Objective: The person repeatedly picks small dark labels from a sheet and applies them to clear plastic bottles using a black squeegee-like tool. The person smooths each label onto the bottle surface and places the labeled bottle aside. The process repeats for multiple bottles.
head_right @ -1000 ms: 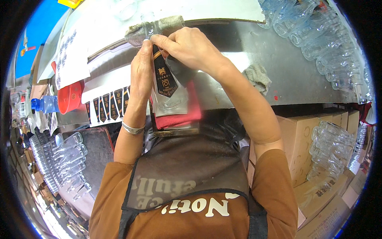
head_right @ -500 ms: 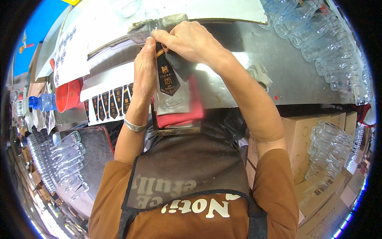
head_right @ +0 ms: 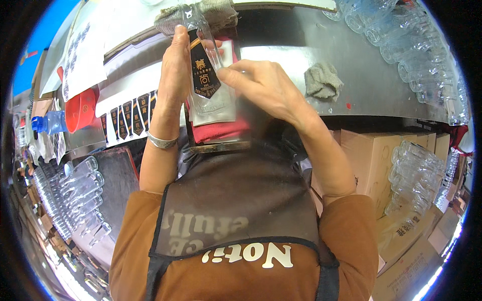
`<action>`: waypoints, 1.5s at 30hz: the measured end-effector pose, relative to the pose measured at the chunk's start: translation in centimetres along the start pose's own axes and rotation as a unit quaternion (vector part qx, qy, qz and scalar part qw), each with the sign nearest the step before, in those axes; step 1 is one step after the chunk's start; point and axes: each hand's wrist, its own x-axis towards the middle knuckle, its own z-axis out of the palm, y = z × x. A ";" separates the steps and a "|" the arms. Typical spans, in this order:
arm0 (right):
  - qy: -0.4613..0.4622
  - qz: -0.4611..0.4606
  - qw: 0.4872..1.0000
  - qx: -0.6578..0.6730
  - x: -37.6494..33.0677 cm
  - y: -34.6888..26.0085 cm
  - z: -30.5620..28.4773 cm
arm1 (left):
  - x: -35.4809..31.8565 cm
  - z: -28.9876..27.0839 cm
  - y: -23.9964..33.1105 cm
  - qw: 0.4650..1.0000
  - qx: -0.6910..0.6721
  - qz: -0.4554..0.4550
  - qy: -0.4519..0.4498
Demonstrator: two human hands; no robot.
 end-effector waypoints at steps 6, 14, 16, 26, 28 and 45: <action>0.025 -0.052 0.998 0.020 0.0 1.6 1.0 | -5.6 -0.8 1.6 1.000 0.025 0.012 0.008; 0.034 -0.041 0.999 0.008 0.0 1.5 1.4 | -8.1 -1.2 0.8 0.998 0.005 0.039 -0.044; 0.040 -0.045 0.998 0.007 0.1 1.6 1.5 | -8.0 -1.2 0.9 0.998 -0.002 0.037 -0.048; 0.037 -0.040 0.998 -0.008 0.0 1.1 1.3 | -7.9 -1.1 0.5 0.999 -0.006 0.031 -0.037; 0.035 -0.043 0.998 -0.004 0.0 1.1 1.2 | -7.9 -1.1 0.4 0.999 0.001 0.036 -0.032; 0.085 -0.133 0.960 0.232 0.9 0.1 -1.0 | -7.9 -0.7 0.1 0.998 0.013 0.057 -0.018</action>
